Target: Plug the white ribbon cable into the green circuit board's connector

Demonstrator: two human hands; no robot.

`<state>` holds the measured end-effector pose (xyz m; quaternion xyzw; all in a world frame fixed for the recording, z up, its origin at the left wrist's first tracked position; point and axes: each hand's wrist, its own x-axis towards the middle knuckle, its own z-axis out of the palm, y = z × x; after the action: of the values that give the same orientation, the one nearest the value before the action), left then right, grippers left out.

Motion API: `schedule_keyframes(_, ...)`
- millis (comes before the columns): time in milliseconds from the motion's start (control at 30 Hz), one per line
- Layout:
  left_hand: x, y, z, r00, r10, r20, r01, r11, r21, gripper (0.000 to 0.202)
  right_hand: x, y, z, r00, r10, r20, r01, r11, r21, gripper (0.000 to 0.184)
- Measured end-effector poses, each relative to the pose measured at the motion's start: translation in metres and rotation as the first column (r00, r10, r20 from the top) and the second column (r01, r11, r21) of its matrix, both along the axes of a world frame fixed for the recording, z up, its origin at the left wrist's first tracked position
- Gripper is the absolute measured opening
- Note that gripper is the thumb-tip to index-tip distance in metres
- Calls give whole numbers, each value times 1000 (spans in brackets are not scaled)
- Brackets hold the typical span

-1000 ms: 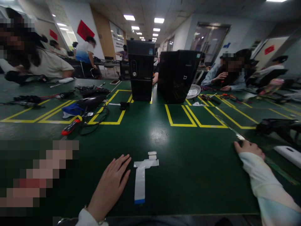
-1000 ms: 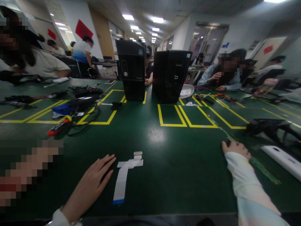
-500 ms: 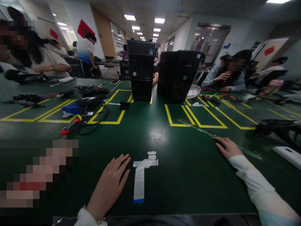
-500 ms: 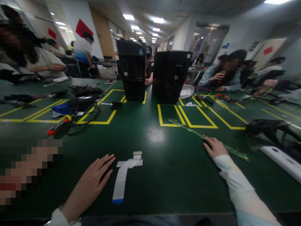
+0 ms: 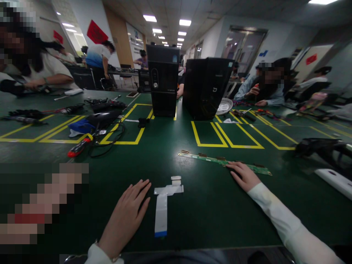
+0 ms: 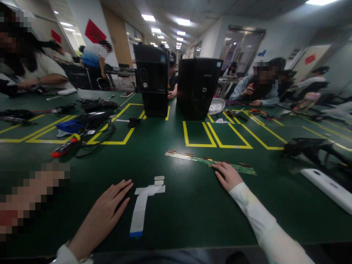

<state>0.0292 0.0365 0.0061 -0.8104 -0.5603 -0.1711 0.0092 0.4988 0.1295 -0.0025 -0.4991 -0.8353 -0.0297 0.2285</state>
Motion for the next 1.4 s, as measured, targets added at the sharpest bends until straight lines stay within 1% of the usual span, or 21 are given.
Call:
schedule_keyframes(133, 0, 0, 0, 1000, 0, -1, 0, 1000, -5, 44, -27, -2, 2, 998, 66, 1, -66, 998, 15, 32)
schedule_keyframes(367, -1, 1, -2, 1000, -1, -22, 1, 1000, -18, 45, -65, -2, -1, 985, 169, -16, -169, 985, 40, 31)
schedule_keyframes(500, -2, 2, -4, 1000, -5, -28, 4, 1000, -20, 45, -85, -6, 4, 979, 202, 4, -203, 979, 20, 31)
schedule_keyframes(667, -2, 1, -3, 1000, -5, -24, 4, 1000, -14, 45, -106, -9, 10, 980, 194, 36, -194, 981, 4, 32)
schedule_keyframes(933, 0, 1, -1, 1000, -10, -9, 10, 1000, 15, 44, -142, -18, 8, 984, 175, 29, -174, 984, -44, 36)
schedule_keyframes(1067, -1, 2, -2, 1000, -7, -9, 7, 1000, 5, 44, -165, -24, 10, 980, 200, 21, -198, 978, -64, 38)
schedule_keyframes(1167, -1, 1, -1, 1000, 3, -10, -3, 1000, 2, 44, -180, -25, 14, 977, 213, 26, -210, 974, -82, 41)
schedule_keyframes(1300, 1, 1, 1, 1000, 3, -21, -3, 1000, -2, 44, -194, -24, 19, 978, 205, 41, -199, 972, -129, 45)
schedule_keyframes(1400, 2, 0, 2, 1000, -2, -24, 2, 1000, -4, 44, -202, -23, 19, 983, 181, 41, -174, 976, -134, 46)
